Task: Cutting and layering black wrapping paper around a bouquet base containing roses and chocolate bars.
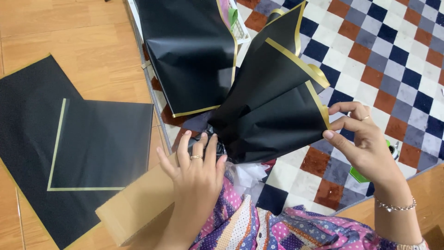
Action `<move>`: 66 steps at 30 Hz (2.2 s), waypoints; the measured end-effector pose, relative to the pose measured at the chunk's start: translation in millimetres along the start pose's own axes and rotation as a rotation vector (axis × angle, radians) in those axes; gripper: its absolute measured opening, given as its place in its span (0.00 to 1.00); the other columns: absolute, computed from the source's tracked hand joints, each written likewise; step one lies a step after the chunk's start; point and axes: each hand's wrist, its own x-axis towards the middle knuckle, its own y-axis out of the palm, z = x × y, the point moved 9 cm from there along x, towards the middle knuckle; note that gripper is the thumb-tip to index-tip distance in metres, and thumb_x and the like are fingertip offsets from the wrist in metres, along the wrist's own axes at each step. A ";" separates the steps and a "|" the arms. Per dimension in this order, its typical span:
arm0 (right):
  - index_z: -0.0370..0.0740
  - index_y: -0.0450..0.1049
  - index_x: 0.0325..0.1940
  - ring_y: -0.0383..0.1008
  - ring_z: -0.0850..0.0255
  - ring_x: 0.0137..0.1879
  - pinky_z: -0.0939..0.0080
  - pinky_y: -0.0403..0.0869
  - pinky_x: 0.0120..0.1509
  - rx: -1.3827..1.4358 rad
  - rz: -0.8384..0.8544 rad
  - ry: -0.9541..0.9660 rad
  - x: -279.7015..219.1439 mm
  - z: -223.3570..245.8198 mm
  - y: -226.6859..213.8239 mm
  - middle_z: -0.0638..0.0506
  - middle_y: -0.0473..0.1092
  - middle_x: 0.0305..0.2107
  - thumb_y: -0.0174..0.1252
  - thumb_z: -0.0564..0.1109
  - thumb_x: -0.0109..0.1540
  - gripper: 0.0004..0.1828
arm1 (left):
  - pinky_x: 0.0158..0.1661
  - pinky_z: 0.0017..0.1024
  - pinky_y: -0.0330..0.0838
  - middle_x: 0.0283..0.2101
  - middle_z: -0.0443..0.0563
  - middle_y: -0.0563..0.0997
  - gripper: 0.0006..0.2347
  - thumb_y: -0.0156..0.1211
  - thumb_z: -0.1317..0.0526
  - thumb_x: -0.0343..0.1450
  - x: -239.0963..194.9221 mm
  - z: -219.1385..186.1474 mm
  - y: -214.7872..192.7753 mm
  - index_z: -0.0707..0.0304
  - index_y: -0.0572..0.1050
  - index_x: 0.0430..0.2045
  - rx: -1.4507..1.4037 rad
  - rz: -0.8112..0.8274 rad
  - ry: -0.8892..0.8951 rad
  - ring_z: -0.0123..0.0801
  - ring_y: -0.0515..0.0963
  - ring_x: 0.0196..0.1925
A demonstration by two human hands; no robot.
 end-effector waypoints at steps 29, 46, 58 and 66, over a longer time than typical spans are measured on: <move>0.51 0.84 0.31 0.68 0.64 0.26 0.54 0.56 0.57 -0.510 0.297 -0.434 42.0 118.0 50.9 0.63 0.80 0.27 0.65 0.47 0.58 0.04 | 0.64 0.73 0.48 0.51 0.64 0.81 0.17 0.65 0.57 0.69 8.6 -16.8 -9.8 0.68 0.80 0.49 -0.190 0.021 0.024 0.59 0.73 0.62; 0.36 0.70 0.57 0.65 0.70 0.45 0.73 0.66 0.55 0.080 -0.462 0.244 -115.4 -255.8 -163.5 0.54 0.67 0.41 0.52 0.39 0.81 0.03 | 0.61 0.60 0.63 0.52 0.58 0.79 0.17 0.63 0.56 0.69 13.8 -34.6 -4.9 0.65 0.79 0.49 -0.042 0.059 0.123 0.49 0.75 0.57; 0.36 0.77 0.47 0.70 0.60 0.45 0.62 0.69 0.48 -0.169 -0.072 -0.140 -14.8 45.5 -60.6 0.47 0.75 0.44 0.58 0.41 0.63 0.10 | 0.58 0.49 0.65 0.52 0.60 0.80 0.17 0.65 0.57 0.67 17.9 -58.3 -6.0 0.68 0.80 0.47 -0.013 0.088 0.167 0.48 0.74 0.56; 0.48 0.77 0.52 0.80 0.59 0.40 0.57 0.64 0.62 -0.643 0.685 -0.233 45.6 107.4 87.1 0.56 0.82 0.33 0.72 0.47 0.49 0.27 | 0.55 0.50 0.64 0.50 0.61 0.79 0.18 0.66 0.58 0.65 21.2 -39.5 -8.9 0.70 0.80 0.46 -0.125 0.084 0.149 0.49 0.73 0.55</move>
